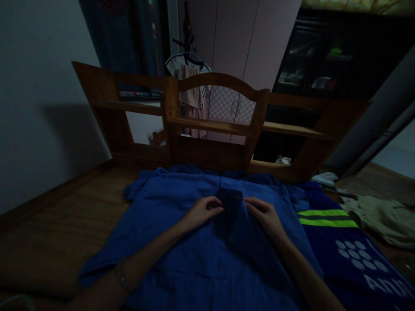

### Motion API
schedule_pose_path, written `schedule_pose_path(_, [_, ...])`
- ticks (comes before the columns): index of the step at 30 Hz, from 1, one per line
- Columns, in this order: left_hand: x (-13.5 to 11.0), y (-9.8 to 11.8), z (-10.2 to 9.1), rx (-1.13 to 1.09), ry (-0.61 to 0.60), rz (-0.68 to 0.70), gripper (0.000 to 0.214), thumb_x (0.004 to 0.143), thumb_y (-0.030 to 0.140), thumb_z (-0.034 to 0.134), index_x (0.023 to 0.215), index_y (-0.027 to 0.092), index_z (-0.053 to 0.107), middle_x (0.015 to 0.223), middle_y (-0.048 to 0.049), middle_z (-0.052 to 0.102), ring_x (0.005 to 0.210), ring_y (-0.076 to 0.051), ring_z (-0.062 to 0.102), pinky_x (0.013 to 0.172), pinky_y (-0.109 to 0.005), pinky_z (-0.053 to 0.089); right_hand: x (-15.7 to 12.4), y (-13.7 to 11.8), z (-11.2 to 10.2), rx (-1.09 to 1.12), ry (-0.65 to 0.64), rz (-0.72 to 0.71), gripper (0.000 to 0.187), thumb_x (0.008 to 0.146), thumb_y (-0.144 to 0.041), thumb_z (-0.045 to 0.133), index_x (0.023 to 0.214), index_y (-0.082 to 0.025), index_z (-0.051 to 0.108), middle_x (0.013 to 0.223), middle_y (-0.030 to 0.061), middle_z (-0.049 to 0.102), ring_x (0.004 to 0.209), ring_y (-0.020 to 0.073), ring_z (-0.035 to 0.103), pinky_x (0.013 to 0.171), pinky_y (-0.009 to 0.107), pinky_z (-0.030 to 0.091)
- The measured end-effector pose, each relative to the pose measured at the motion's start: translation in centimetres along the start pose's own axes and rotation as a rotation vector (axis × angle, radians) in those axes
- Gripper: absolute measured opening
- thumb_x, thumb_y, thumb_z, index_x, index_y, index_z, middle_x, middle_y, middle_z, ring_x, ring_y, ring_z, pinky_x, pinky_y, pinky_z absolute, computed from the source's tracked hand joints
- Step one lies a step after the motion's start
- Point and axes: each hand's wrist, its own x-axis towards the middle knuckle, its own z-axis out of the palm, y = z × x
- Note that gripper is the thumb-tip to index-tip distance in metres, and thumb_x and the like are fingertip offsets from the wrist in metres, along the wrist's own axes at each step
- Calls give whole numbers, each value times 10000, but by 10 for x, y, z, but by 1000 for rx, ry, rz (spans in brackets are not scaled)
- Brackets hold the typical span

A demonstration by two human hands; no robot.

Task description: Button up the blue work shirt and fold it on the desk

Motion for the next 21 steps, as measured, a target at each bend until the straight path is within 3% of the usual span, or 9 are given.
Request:
schedule_pose_path(3, [-2,-11,-3,193,-76,-52,326,738,390,646,967,159,631,837,-22,648,648,-131,573,513,-199,410,3,3,-7,273,4,180,371,787,-483,620,1018,-203,698,895,51,698,818,209,647,730,305,517])
schedule_pose_path(6, [-4,-17,0,375,-58,15,225,691,280,659,881,160,641,832,-20,630,710,-147,569,581,-210,411,1,0,-5,386,-70,249,379,781,-492,628,1002,-192,698,797,32,697,689,174,643,670,282,512])
schedule_pose_path(9, [-6,-16,4,464,-21,58,123,688,142,563,798,158,614,816,-33,620,746,-160,573,628,-223,413,-3,-2,7,242,-210,177,324,790,-452,638,941,-176,716,670,2,656,600,131,602,605,234,481])
schedule_pose_path(12, [-8,-14,6,420,-27,43,194,691,71,459,803,164,587,781,-28,628,700,-148,588,599,-220,420,-7,0,21,86,-280,110,288,812,-410,623,945,-172,718,743,19,679,600,126,608,564,218,471])
schedule_pose_path(16, [-10,-11,10,217,-21,-67,159,756,117,440,860,172,547,713,-9,628,596,-138,604,512,-210,435,-10,6,29,-57,-231,71,260,838,-375,591,981,-195,712,776,22,704,622,143,638,576,226,486])
schedule_pose_path(21, [-14,5,19,171,116,34,94,809,174,494,859,197,570,805,-17,664,757,-148,642,663,-230,492,-9,5,27,-133,-76,-18,176,824,-331,609,898,-218,723,888,25,712,814,178,658,685,246,496])
